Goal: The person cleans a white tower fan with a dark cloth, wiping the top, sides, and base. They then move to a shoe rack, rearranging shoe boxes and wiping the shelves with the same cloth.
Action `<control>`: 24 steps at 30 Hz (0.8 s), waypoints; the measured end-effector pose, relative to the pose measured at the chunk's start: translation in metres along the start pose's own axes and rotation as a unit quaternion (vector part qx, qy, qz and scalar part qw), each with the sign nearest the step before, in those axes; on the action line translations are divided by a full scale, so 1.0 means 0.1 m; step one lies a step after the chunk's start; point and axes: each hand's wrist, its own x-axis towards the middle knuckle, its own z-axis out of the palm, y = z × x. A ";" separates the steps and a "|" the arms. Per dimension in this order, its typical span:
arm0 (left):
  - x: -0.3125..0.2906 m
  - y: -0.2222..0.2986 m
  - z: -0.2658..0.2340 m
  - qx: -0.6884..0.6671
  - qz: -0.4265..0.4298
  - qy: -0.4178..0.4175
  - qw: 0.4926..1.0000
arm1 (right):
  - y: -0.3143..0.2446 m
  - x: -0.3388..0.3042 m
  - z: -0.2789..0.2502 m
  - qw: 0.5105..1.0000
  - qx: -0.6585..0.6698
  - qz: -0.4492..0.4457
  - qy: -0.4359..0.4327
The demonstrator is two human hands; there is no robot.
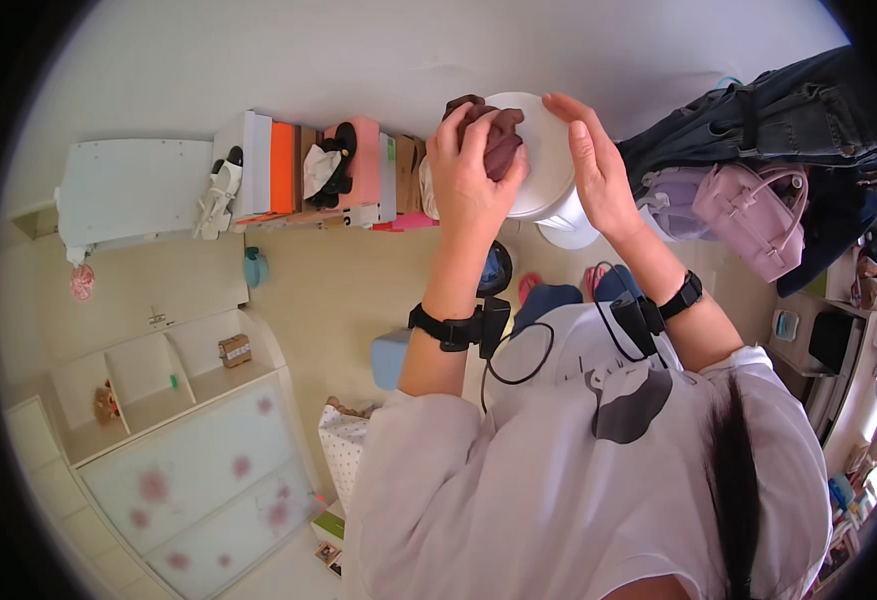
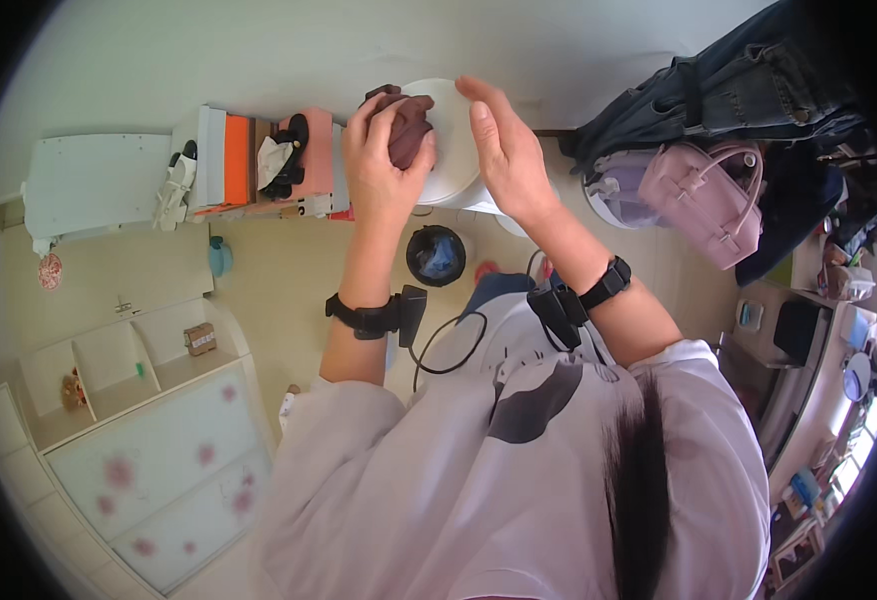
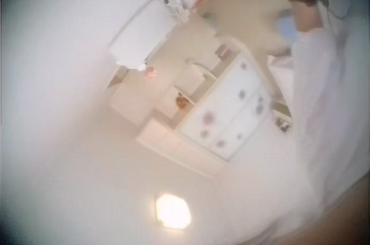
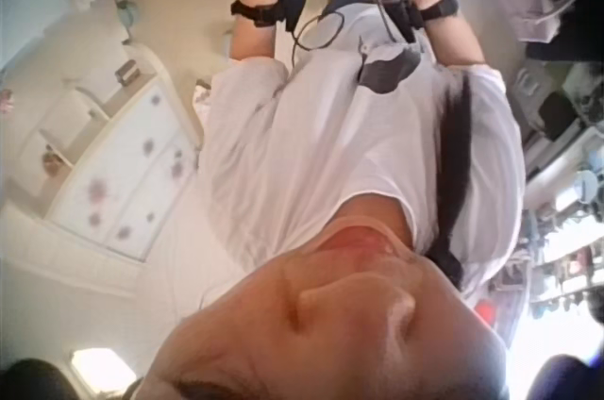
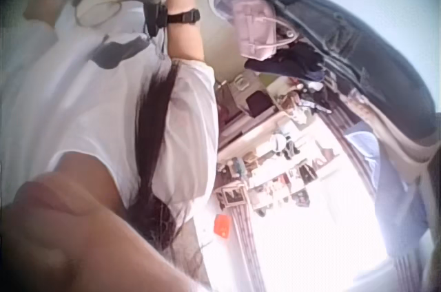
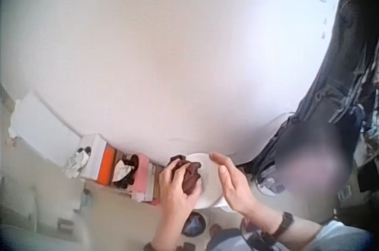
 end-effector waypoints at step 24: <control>-0.20 -0.67 -0.41 -0.235 -0.015 -0.056 0.970 | 0.00 0.01 0.33 0.980 -0.113 0.011 0.166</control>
